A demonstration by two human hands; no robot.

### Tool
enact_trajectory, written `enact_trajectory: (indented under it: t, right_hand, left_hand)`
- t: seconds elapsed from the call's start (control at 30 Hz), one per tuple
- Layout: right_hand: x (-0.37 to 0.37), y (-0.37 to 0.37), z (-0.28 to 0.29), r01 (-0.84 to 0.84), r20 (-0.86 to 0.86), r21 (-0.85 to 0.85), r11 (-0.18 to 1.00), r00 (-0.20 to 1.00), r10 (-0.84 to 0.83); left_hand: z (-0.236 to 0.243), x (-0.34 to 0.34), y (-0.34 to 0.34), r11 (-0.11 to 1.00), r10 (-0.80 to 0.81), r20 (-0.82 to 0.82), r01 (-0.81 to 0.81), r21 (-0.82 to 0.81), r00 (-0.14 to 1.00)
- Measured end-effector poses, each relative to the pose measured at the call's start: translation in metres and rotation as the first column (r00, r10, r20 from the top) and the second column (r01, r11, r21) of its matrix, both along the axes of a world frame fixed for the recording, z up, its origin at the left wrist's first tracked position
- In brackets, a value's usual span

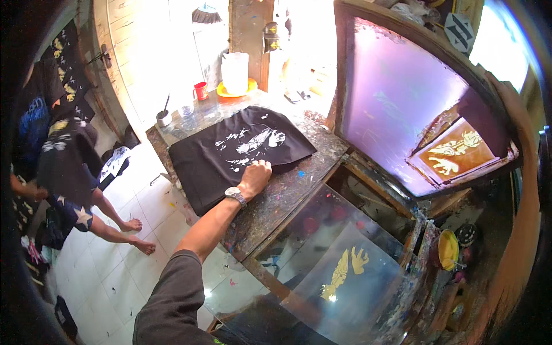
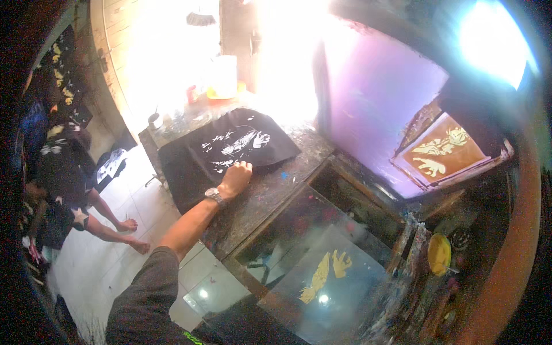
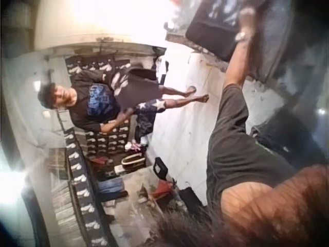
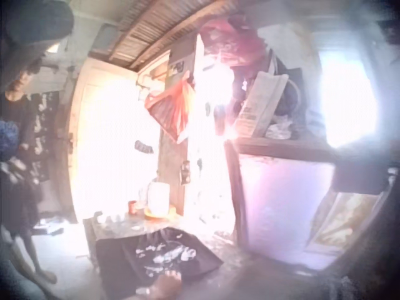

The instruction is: The person performs screen printing by applying ink to black shirts using a squeegee and a screen frame, then places the printed shirts on a stack and aligns a transparent film for the next print.

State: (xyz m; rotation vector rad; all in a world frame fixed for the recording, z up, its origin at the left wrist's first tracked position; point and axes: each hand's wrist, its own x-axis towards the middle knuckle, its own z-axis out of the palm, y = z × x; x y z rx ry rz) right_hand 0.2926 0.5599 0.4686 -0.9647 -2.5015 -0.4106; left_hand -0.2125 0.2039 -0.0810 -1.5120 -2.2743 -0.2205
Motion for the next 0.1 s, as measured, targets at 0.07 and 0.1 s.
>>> enact_trajectory:
  t: [0.07, 0.1]
  right_hand:
    - [0.013, -0.007, 0.009, 0.037, -0.002, 0.038, 0.999, 0.999, -0.037]
    - [0.022, -0.012, 0.022, 0.051, 0.046, 0.092, 0.994, 0.997, -0.055]
  left_hand:
    - [0.016, -0.01, 0.003, 0.999, -0.019, 0.337, 0.006, 0.039, 0.941]
    - [0.02, -0.02, 0.007, 0.994, -0.099, 0.471, 0.07, 0.079, 0.876]
